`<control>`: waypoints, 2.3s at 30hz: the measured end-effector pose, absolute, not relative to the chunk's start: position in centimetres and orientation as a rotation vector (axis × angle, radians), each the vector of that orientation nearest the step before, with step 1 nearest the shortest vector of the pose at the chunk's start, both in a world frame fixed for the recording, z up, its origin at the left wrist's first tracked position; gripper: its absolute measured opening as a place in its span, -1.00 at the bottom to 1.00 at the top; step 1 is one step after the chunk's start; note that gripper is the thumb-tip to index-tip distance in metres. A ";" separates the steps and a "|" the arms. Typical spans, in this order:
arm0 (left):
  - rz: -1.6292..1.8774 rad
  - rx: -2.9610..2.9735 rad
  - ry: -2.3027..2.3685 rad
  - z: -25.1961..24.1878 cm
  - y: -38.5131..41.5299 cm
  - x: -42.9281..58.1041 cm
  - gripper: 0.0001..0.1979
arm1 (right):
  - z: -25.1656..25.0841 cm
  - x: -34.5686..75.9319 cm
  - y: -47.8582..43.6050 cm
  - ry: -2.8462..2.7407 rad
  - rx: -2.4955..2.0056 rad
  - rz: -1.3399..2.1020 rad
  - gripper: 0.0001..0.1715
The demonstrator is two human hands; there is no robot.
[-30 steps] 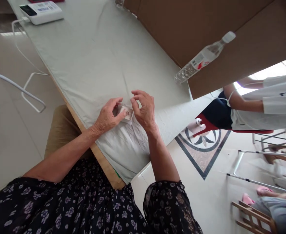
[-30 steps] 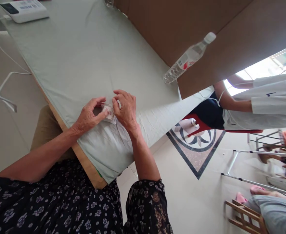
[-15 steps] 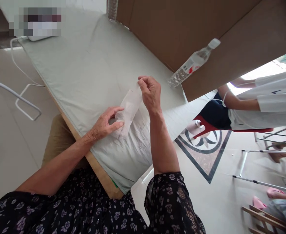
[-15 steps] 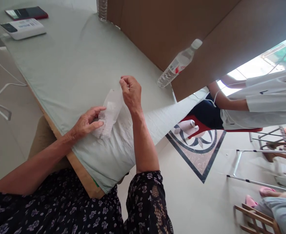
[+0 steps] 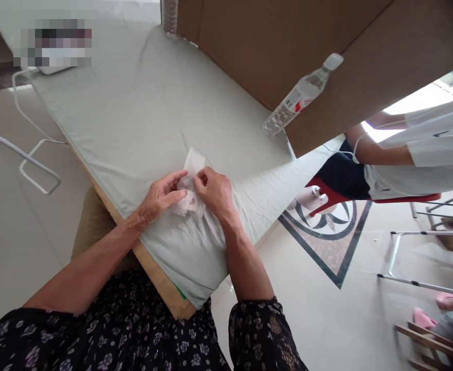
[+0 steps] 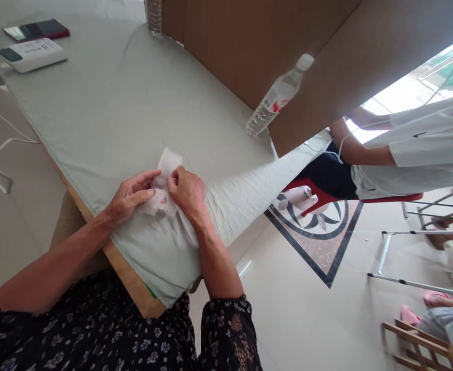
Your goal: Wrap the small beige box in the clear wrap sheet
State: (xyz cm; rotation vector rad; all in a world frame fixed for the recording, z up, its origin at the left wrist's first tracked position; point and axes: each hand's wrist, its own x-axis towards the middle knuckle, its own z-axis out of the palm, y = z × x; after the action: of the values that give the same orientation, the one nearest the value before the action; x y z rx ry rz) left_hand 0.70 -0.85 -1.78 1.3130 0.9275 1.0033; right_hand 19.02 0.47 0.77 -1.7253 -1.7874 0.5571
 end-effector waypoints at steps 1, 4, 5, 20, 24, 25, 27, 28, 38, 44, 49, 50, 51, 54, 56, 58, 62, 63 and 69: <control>1.010 1.377 0.974 -1.8 -0.8 0.8 -0.36 | 0.4 19.3 0.6 -1.737 -1.705 0.571 -0.85; 1.064 1.626 1.140 -2.1 -0.6 1.2 -0.44 | -0.5 20.6 0.8 -1.516 -1.569 0.633 -0.82; 1.093 1.676 1.186 -2.2 -0.5 1.3 -0.48 | -0.6 21.0 0.7 -1.452 -1.529 0.648 -0.81; 1.116 1.729 1.758 -0.9 3.3 -1.0 -0.91 | -3.1 25.8 2.9 -1.253 -1.713 0.467 -0.88; 1.299 1.780 1.691 -0.1 1.8 -1.4 -0.94 | -2.6 26.0 2.1 -1.234 -1.719 0.311 -0.81; 1.322 1.860 1.613 0.6 0.9 -1.2 -0.93 | -2.2 25.8 1.7 -1.224 -1.694 0.284 -0.81; 1.324 2.061 1.399 2.2 -0.6 -0.3 -0.93 | -1.3 25.4 1.0 -1.236 -1.638 0.268 -0.83; 1.294 2.135 1.284 2.9 -1.0 0.3 -0.94 | -0.9 25.2 0.6 -1.260 -1.605 0.277 -0.81; 0.612 2.232 1.172 2.3 4.2 1.6 -0.43 | 0.4 24.6 -0.2 -1.583 -1.474 0.750 -0.40; 0.585 2.213 1.246 3.0 2.7 -0.9 -0.44 | 2.5 25.5 -4.4 -1.856 -1.275 0.990 -0.44; 0.274 2.308 1.278 2.6 1.3 -2.4 -0.72 | 2.6 26.2 -7.5 -2.097 -1.262 1.093 -0.61; 0.261 2.354 1.320 2.5 1.2 -2.3 -0.71 | 2.6 26.1 -7.5 -2.054 -1.311 1.036 -0.64; 0.275 2.403 1.352 2.6 1.1 -2.1 -0.69 | 2.6 25.9 -7.3 -2.001 -1.352 0.958 -0.66; 0.388 2.548 1.278 2.9 1.1 -0.9 -0.62 | 2.2 24.3 -5.4 -1.915 -1.404 0.642 -0.62; 0.359 2.590 1.155 3.0 1.3 -0.2 -0.54 | 1.6 22.8 -3.7 -1.974 -1.432 0.483 -0.40; 0.238 2.580 1.109 2.7 1.7 0.1 -0.41 | 0.7 21.7 -2.3 -2.087 -1.485 0.458 -0.28; 0.076 2.535 1.224 1.6 2.0 -0.1 -0.12 | -1.1 23.7 -2.0 -1.938 -1.516 0.364 -0.43; 0.065 2.532 1.249 1.4 1.9 -0.2 -0.08 | -1.4 25.2 -2.3 -1.815 -1.533 0.309 -0.43; 0.059 2.539 1.375 0.6 1.0 0.0 -0.06 | -2.9 34.1 -3.0 -1.488 -1.869 0.130 -0.37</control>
State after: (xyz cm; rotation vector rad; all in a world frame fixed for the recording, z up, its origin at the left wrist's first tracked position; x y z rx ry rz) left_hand 0.02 1.00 0.65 2.5392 1.3751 0.0594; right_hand 34.06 -3.00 -2.91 -1.8690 -1.4880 0.1296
